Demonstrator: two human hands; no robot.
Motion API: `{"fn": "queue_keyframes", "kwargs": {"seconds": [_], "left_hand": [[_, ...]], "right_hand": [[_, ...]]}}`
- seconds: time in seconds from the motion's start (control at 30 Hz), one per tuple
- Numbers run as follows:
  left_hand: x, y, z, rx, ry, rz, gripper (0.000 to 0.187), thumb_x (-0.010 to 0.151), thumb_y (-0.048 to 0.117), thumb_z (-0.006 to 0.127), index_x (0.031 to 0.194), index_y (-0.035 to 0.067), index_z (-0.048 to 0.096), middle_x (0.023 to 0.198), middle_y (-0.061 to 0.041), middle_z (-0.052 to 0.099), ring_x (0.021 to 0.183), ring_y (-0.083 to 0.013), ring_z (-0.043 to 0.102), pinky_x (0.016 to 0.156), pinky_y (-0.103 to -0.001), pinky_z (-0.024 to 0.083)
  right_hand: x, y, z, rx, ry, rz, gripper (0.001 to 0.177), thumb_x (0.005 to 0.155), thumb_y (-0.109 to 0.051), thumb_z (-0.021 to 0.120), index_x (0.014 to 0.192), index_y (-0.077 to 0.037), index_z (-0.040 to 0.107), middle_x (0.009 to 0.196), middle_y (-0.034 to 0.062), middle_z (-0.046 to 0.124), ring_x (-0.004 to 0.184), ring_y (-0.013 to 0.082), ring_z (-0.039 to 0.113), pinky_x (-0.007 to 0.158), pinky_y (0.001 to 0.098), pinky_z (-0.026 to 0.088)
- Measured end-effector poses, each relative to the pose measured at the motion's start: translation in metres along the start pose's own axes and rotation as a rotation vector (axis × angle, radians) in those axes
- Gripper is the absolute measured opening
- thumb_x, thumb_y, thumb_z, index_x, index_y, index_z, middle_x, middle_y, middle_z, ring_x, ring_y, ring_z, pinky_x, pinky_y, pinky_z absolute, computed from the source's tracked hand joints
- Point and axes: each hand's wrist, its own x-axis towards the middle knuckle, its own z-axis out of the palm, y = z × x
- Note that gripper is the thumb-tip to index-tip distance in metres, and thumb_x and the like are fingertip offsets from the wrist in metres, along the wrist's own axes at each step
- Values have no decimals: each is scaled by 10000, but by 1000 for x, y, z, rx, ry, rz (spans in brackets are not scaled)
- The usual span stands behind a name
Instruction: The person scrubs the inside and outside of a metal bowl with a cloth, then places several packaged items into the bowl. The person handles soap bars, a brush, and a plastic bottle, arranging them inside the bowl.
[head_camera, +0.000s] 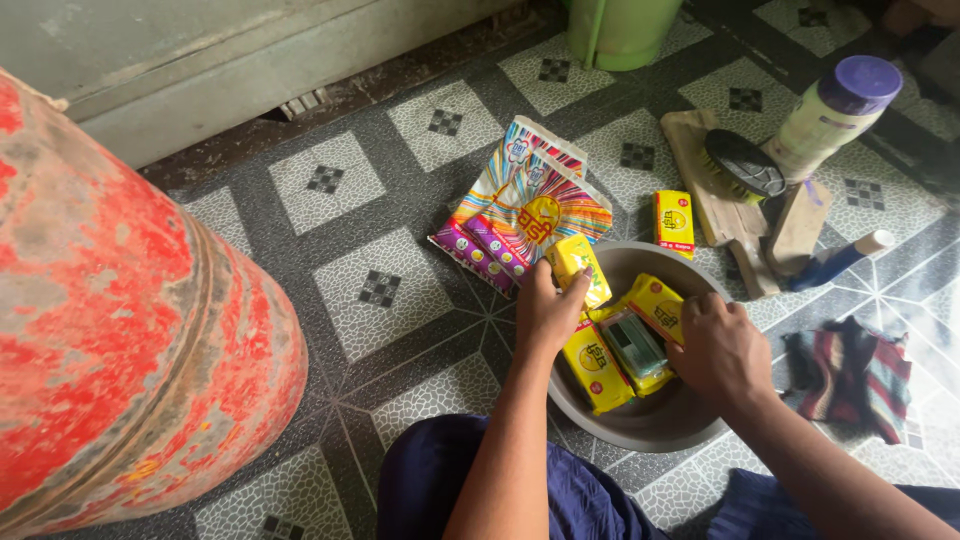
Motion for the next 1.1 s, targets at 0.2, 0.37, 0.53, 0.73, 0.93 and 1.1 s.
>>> {"fn": "queue_keyframes", "kwargs": {"seconds": [0.2,0.37,0.53,0.73,0.93,1.1], "left_hand": [[1,1,1,65,18,4,416,863,345,750,1036,-17,642,992,-200,725,900,-338,726,776,-438,554],[2,2,2,-7,-16,-29,399,867,329,720,1061,-9,633,988,-172,735,874,-293,748,759,-420,574],[2,4,1,-23,-42,-73,411,870,341,717,1055,-14,623,939,-164,735,780,-271,756,682,-401,585],[2,4,0,-31,-54,-97,420,871,353,719,1044,-14,615,920,-163,734,753,-271,754,652,-403,583],[3,2,0,60,-11,-19,431,872,355,736,1070,-11,624,988,-199,729,875,-336,742,752,-437,569],[2,2,2,80,-46,-47,450,846,360,723,1096,3,613,1016,-221,733,921,-369,741,788,-448,573]], "right_hand": [[5,-7,10,-18,-90,-3,579,787,-429,774,1217,-62,649,1140,131,675,1037,299,695,816,429,611],[7,-6,11,-3,-49,-40,583,755,-396,785,1201,-43,657,1113,140,702,1047,304,695,824,431,609],[7,-6,7,57,-149,5,527,793,-372,771,1191,-44,664,1136,156,697,1031,325,705,839,444,610],[7,-6,6,106,-158,-5,563,778,-400,780,1189,-33,661,1190,170,643,999,348,709,818,460,607],[37,15,6,132,-121,5,407,863,-451,728,1131,-148,759,1037,160,706,909,351,739,787,470,609],[136,64,48,432,271,-27,495,895,-513,740,1156,-95,790,1016,185,754,999,351,728,899,474,571]]}}
